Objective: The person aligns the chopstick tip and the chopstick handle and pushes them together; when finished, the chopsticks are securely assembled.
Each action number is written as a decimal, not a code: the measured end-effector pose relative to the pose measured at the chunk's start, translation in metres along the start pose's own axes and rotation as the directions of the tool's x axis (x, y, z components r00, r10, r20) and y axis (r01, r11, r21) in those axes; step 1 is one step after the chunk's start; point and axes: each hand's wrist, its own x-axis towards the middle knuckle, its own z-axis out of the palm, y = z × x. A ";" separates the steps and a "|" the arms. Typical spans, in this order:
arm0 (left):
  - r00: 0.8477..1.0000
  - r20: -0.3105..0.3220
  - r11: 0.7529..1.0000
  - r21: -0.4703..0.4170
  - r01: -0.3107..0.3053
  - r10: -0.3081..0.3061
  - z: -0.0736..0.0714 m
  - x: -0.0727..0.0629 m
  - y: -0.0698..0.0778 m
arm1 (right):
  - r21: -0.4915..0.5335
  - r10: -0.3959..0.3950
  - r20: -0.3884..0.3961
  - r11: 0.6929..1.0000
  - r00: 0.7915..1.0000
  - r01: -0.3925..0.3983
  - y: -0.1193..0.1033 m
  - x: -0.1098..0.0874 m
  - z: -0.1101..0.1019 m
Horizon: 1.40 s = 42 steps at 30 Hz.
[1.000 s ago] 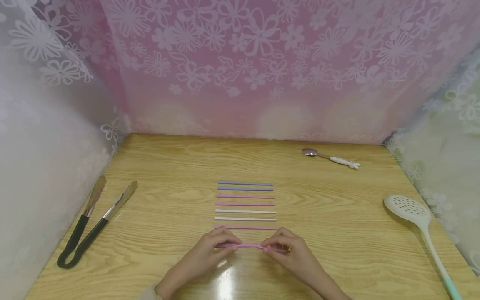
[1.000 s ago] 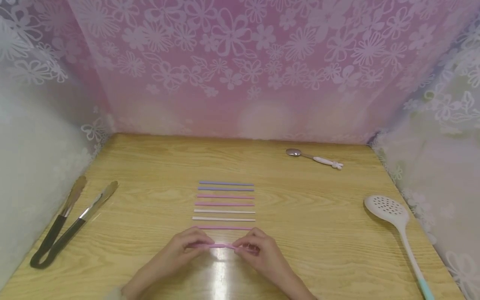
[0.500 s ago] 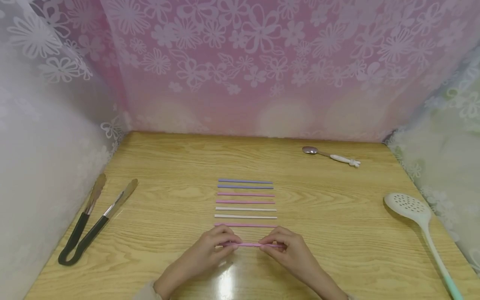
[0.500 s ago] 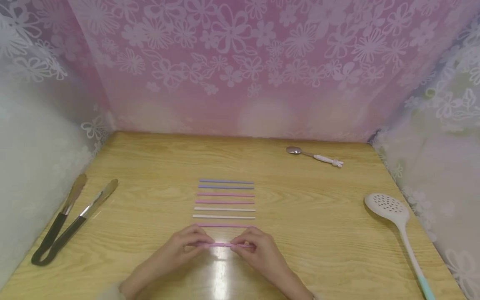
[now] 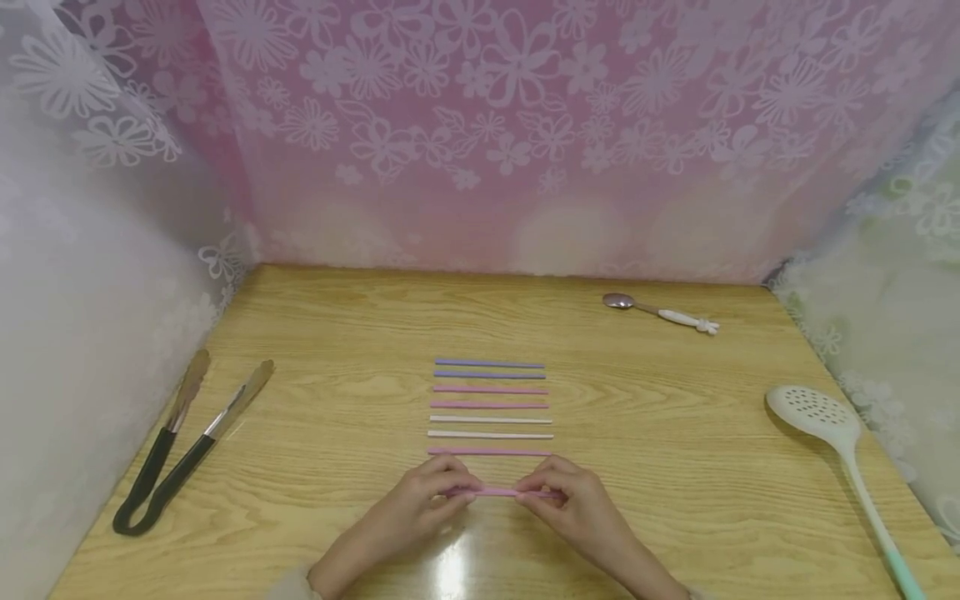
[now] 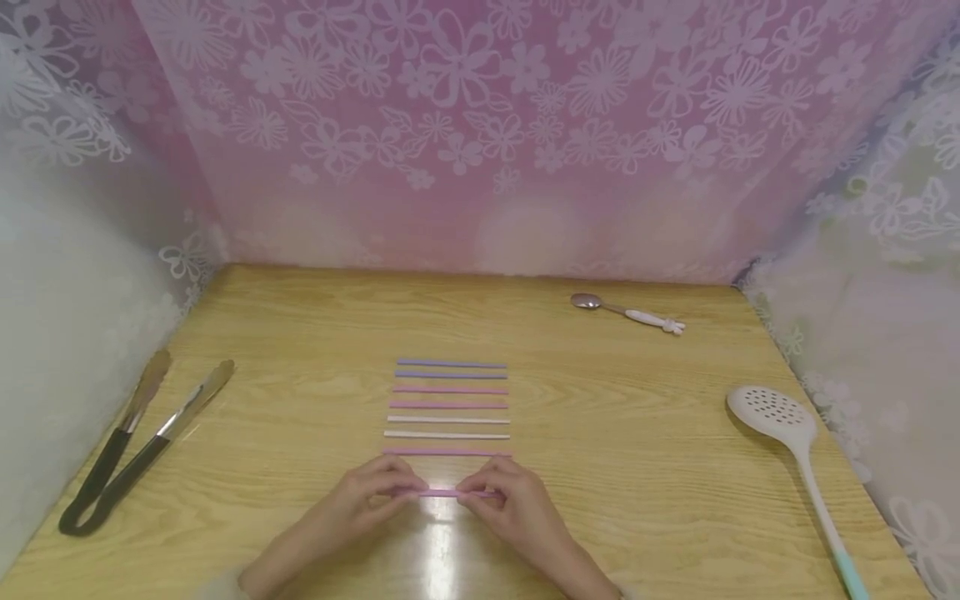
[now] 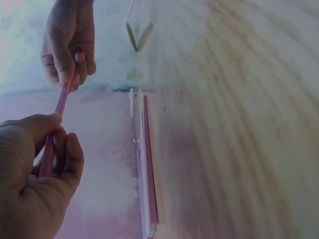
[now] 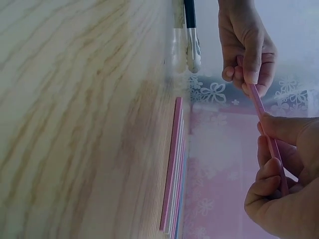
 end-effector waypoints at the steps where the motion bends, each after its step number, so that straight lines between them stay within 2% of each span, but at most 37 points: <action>1: 1.000 0.000 1.000 -0.004 0.007 -0.007 0.001 0.000 0.000 | -0.010 0.000 0.006 1.000 1.000 0.000 0.000 0.000 0.000; 8: 0.997 -0.006 0.997 -0.017 0.072 -0.072 0.004 0.001 -0.003 | -0.032 0.045 0.114 0.999 0.992 -0.041 0.004 -0.003 -0.008; 13: 0.986 0.022 0.987 -0.013 0.163 -0.162 0.002 0.001 -0.004 | -0.027 0.084 0.144 0.996 0.986 -0.081 0.010 -0.007 -0.010; 16: 0.969 0.031 0.970 -0.005 0.245 -0.245 0.000 0.000 -0.004 | -0.043 0.084 0.133 0.996 0.988 -0.079 0.015 -0.007 -0.009; 19: 0.943 0.016 0.944 0.012 0.331 -0.331 -0.001 -0.003 -0.007 | -0.068 0.086 0.120 0.995 0.989 -0.078 0.022 -0.007 -0.009; 23: 0.910 -0.013 0.910 0.026 0.414 -0.414 -0.002 -0.005 -0.012 | -0.097 0.142 0.121 0.987 0.982 -0.131 0.032 -0.005 -0.009; 26: 0.896 -0.023 0.896 0.021 0.444 -0.444 -0.003 -0.006 -0.016 | -0.117 0.182 0.124 0.979 0.975 -0.168 0.037 -0.003 -0.011; 31: 0.885 -0.040 0.885 0.028 0.465 -0.464 -0.004 -0.005 -0.022 | -0.143 0.233 0.122 0.966 0.965 -0.215 0.044 0.001 -0.010; 36: 0.894 -0.061 0.884 0.128 0.449 -0.445 -0.004 -0.004 -0.023 | -0.145 0.306 0.114 0.946 0.945 -0.288 0.049 0.003 -0.004; 39: 0.886 -0.072 0.865 0.196 0.462 -0.458 -0.004 -0.003 -0.023 | -0.154 0.317 0.094 0.941 0.944 -0.301 0.050 0.004 0.000; 42: 0.874 -0.090 0.846 0.219 0.486 -0.478 -0.004 -0.001 -0.022 | -0.170 0.336 0.064 0.932 0.940 -0.321 0.050 0.005 0.003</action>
